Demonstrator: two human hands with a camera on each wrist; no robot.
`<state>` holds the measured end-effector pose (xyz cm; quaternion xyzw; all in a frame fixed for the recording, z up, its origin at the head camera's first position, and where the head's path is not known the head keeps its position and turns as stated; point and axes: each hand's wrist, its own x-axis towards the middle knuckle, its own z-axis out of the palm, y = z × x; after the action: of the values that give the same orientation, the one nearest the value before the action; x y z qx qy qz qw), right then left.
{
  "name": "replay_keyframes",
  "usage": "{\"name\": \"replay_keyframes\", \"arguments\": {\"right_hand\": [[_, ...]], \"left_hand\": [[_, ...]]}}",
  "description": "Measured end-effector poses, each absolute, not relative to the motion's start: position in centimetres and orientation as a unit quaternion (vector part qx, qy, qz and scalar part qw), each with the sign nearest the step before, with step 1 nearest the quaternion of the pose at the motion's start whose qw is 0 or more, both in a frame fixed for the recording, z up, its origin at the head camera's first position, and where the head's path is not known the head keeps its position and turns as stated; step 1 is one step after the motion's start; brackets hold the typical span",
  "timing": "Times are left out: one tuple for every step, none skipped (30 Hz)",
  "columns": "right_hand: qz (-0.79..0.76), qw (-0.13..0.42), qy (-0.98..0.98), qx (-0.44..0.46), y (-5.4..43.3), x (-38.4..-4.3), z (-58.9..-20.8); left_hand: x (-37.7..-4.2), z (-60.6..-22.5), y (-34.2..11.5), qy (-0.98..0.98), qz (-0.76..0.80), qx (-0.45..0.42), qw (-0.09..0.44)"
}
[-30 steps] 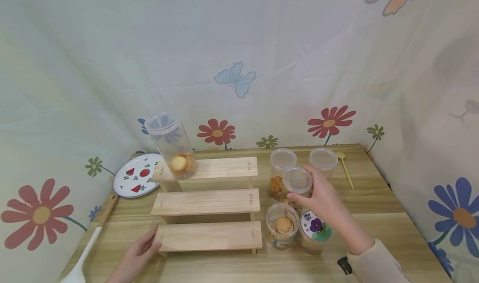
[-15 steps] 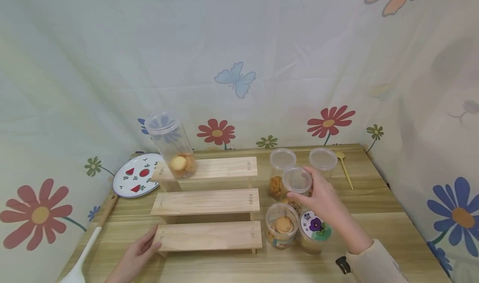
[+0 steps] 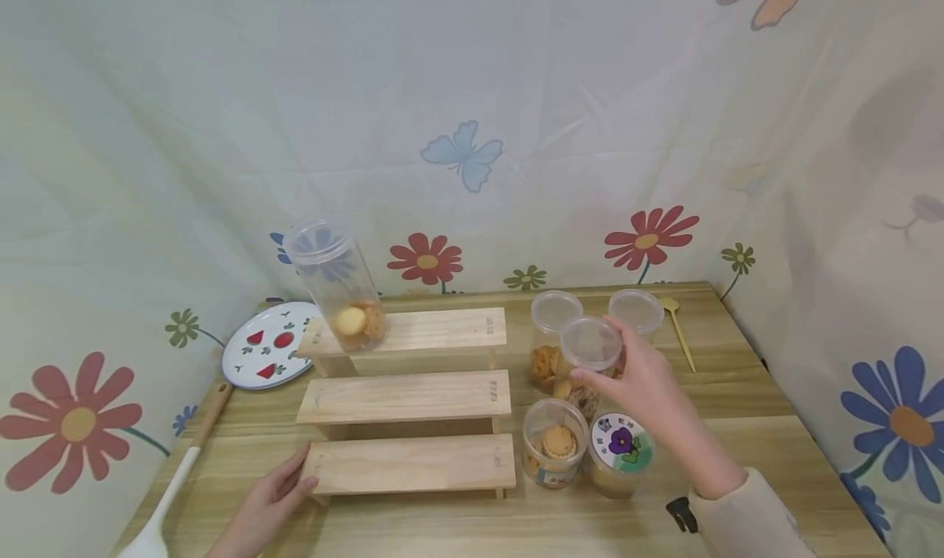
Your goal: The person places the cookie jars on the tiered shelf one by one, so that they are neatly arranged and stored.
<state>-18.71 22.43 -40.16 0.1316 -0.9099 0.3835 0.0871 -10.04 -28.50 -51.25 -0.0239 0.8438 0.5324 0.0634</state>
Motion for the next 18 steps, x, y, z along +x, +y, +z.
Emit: {"name": "replay_keyframes", "arguments": {"right_hand": [[0.384,0.093,-0.909,0.133,22.4,-18.7,-40.0],[0.385,0.099,-0.908,0.135,22.4,-18.6,-39.9],[0.383,0.106,-0.908,0.135,22.3,-18.5,-39.8],[0.381,0.114,-0.907,0.136,22.3,-18.5,-39.6],[0.378,0.121,-0.908,0.134,22.3,-18.4,-39.5],[0.373,0.129,-0.909,0.134,22.3,-18.4,-39.4],[0.372,0.133,-0.909,0.135,22.3,-18.3,-39.3],[0.37,0.137,-0.909,0.135,22.3,-18.3,-39.2],[0.368,0.139,-0.909,0.136,22.3,-18.2,-39.0],[0.366,0.14,-0.91,0.136,22.3,-18.2,-38.9],[0.365,0.141,-0.91,0.136,22.3,-18.2,-38.8],[0.365,0.142,-0.91,0.136,22.4,-18.1,-38.6],[0.365,0.142,-0.91,0.134,22.4,-18.1,-38.4],[0.363,0.143,-0.911,0.132,22.5,-18.0,-38.2],[0.363,0.143,-0.911,0.13,22.5,-17.9,-38.0],[0.364,0.143,-0.911,0.128,22.5,-17.9,-37.8],[0.367,0.144,-0.91,0.126,22.6,-17.9,-37.7],[0.369,0.144,-0.91,0.124,22.6,-17.8,-37.5]], "left_hand": [[-10.0,-51.2,-28.5,0.845,0.531,-0.024,0.064],[-10.0,-51.2,-28.5,0.845,0.531,-0.024,0.064],[-10.0,-51.2,-28.5,0.844,0.532,-0.025,0.065],[-10.0,-51.2,-28.5,0.845,0.53,-0.024,0.064],[-10.0,-51.2,-28.5,0.846,0.529,-0.023,0.063],[-10.0,-51.2,-28.5,0.845,0.53,-0.024,0.063],[-10.0,-51.2,-28.5,0.846,0.529,-0.023,0.062],[-10.0,-51.2,-28.5,0.846,0.53,-0.023,0.061],[-10.0,-51.2,-28.5,0.846,0.528,-0.023,0.062],[-10.0,-51.1,-28.5,0.848,0.526,-0.023,0.061],[-10.0,-51.1,-28.5,0.849,0.524,-0.024,0.061],[-10.0,-51.1,-28.5,0.85,0.523,-0.024,0.062],[-9.9,-51.1,-28.5,0.851,0.521,-0.025,0.062],[-9.9,-51.1,-28.5,0.85,0.522,-0.026,0.062],[-9.9,-51.1,-28.5,0.85,0.522,-0.026,0.062],[-9.9,-51.1,-28.5,0.849,0.523,-0.026,0.062],[-9.9,-51.1,-28.5,0.848,0.525,-0.026,0.062],[-10.0,-51.1,-28.5,0.847,0.527,-0.026,0.061]]}}
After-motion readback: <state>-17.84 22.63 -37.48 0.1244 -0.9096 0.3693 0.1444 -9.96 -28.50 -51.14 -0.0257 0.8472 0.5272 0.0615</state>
